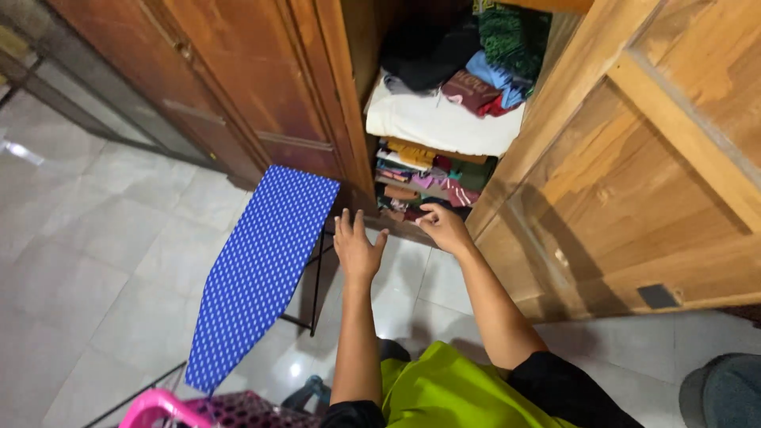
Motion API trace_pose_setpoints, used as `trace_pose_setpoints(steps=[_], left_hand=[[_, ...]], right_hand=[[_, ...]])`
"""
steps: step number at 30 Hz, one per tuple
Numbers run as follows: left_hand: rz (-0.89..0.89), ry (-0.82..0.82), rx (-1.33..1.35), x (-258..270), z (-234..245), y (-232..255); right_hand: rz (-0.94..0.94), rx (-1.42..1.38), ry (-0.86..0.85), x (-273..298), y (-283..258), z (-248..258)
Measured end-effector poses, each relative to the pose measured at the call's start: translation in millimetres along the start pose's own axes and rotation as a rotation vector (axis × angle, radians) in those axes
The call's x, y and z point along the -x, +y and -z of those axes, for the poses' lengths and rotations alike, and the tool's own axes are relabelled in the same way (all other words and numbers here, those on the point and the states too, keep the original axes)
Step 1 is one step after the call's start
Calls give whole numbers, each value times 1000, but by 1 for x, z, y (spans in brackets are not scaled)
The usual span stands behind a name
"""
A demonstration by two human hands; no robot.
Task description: The person repeatedly reaches into an open wooden closet and removes folded clothes, including jeans, t-shirts, and other garments. They place each item into a pink laundry basket on the floor. The person continues this process until the basket is full.
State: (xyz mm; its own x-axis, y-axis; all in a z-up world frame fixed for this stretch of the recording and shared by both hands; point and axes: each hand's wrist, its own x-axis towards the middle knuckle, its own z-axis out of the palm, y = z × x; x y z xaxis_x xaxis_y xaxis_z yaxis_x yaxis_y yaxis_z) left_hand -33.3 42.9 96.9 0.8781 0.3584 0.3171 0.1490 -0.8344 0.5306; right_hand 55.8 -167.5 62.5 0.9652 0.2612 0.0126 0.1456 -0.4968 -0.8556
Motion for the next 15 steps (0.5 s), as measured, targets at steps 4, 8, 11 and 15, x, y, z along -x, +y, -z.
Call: trace_pose_setpoints(steps=[4,8,11,15], left_hand=[[-125,-24,82,-53,-45,-3],[-205,-64,203,-122,-80,-3],[-304,-83,287,-180,-111,-13],[-277,-304,528,-243,-125,-11]], right_hand=[[-71,-41,52,-45,15,11],[-216,-229,81,-110,41,9],[-260,-449,125,-172,48,12],[-300,-692,225,-226,30,6]])
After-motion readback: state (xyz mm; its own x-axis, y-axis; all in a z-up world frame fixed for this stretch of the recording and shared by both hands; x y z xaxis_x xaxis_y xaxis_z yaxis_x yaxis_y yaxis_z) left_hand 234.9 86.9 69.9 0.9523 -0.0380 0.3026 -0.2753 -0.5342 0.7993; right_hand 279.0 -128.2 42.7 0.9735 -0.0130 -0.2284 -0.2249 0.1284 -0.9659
